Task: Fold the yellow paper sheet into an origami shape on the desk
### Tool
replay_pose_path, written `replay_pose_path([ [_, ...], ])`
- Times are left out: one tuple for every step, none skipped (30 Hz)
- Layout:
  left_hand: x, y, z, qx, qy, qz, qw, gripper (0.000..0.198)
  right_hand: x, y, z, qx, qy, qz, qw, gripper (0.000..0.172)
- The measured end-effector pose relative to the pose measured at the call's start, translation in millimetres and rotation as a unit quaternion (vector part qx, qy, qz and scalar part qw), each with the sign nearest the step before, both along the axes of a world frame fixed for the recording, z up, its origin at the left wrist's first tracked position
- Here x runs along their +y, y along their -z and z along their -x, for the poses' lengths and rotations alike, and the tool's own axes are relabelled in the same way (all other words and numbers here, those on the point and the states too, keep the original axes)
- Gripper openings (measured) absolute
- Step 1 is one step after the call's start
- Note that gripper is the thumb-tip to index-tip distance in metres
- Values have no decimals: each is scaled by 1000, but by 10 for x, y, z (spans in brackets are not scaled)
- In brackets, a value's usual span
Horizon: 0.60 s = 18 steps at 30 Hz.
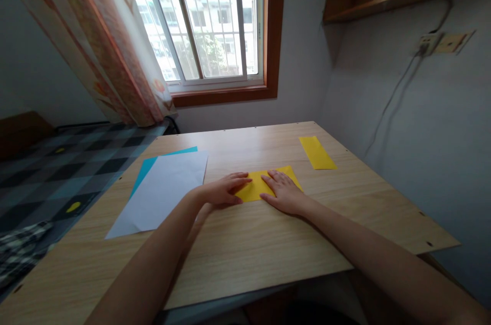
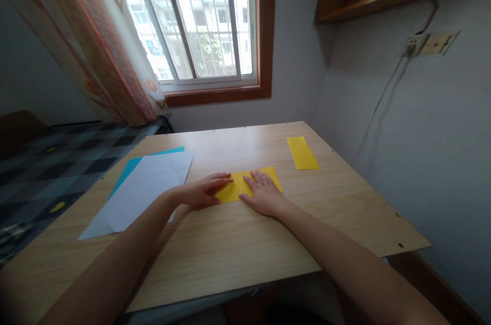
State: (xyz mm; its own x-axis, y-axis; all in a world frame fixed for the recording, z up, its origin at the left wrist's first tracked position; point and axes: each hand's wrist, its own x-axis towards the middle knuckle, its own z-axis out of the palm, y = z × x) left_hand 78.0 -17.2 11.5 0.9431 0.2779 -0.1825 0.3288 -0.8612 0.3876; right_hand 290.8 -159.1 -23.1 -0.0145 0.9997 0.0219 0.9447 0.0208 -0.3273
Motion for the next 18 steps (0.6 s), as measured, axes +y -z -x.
replay_pose_path([
  [24,-1,8,-4,5,11,1000,72,0,3,-7,-1,-1,-1,1000,68],
  [47,-3,16,-7,9,20,1000,72,0,7,-15,-3,-2,-1,1000,68],
  [68,-5,24,-8,13,28,999,73,-1,10,-23,-5,-3,-1,1000,69],
  [88,-8,31,-9,17,35,999,74,-3,11,-31,-6,-1,0,1000,70],
  [106,-12,37,-8,21,41,999,74,-5,10,-37,-6,2,1,1000,71],
  [124,-16,44,-5,25,46,999,75,-8,7,-42,-6,6,4,1000,72],
  [140,-20,49,-2,31,50,998,75,-12,2,-43,-5,10,6,1000,73],
  [153,-25,53,1,36,52,998,75,-15,-5,-43,-4,12,10,1000,74],
  [163,-31,55,3,40,53,998,76,-19,-12,-40,-4,13,13,1000,73],
  [169,-39,56,5,44,54,998,76,-21,-19,-37,-3,13,16,1000,73],
  [171,-48,56,6,46,54,997,76,-21,-23,-35,-3,13,19,1000,72],
  [169,-59,54,7,47,54,997,75,-20,-25,-36,-4,15,20,1000,73],
  [164,-70,52,9,47,54,997,75,-16,-23,-42,-5,19,20,1000,72],
  [157,-81,49,10,46,56,997,74,-11,-17,-54,-7,25,20,999,71],
  [150,-91,45,11,46,57,997,73,-4,-9,-72,-12,34,21,999,70],
  [144,-99,42,13,46,57,997,73,2,2,-97,-17,43,22,999,68],
  [139,-105,38,14,45,56,997,73,6,15,-128,-24,52,23,998,66],
  [136,-109,35,16,46,54,997,73,6,30,-167,-31,60,23,997,66],
])
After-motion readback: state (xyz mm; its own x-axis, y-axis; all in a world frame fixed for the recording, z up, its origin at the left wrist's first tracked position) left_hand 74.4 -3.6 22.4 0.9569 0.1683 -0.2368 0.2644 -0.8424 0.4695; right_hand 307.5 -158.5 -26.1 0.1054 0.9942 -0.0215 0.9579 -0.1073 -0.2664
